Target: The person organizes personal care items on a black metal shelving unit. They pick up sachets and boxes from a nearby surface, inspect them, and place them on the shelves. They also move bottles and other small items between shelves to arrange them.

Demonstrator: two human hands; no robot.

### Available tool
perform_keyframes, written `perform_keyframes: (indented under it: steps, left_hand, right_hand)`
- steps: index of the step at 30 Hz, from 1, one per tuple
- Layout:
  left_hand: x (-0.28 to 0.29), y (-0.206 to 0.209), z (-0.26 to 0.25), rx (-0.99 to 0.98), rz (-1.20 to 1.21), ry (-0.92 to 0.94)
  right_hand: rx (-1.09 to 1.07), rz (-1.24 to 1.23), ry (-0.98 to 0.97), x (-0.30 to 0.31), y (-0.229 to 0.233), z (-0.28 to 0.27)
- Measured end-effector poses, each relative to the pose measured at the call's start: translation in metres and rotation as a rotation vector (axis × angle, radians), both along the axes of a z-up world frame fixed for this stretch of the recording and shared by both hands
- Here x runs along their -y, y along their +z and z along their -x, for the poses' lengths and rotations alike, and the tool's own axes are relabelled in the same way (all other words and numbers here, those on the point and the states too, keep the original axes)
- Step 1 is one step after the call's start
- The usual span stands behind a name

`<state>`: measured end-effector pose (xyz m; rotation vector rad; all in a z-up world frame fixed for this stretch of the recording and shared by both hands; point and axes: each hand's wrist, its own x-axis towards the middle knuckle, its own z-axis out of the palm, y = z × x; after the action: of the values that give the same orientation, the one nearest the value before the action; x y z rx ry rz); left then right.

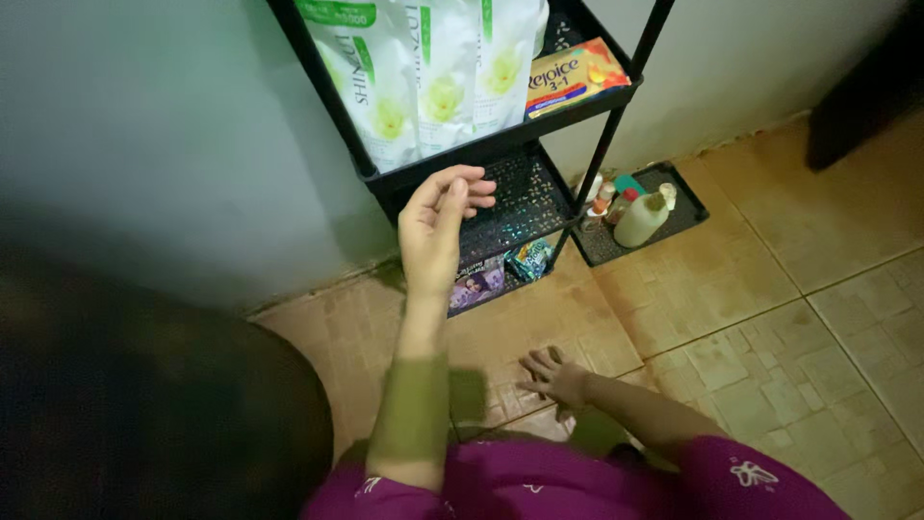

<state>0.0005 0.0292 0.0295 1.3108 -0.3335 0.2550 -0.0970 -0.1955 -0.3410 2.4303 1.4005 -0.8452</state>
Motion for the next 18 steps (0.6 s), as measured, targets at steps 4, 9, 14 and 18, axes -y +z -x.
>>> perform_keyframes:
  steps: [4,9,14,18]
  left_hand:
    - [-0.004,0.0,0.002,0.024,-0.007,-0.004]
    - [-0.002,0.001,0.003,0.009,-0.009,-0.03]
    - [0.003,0.003,0.003,-0.012,-0.045,-0.048]
    - [0.012,0.004,0.003,-0.005,-0.067,-0.046]
  right_hand:
    - [0.191,-0.384,0.154,0.017,-0.013,0.0]
    - [0.107,-0.236,0.098,0.021,0.005,-0.024]
    - [0.276,-0.166,-0.091,0.034,0.072,-0.104]
    - [0.131,-0.496,-0.235,0.038,0.23,-0.139]
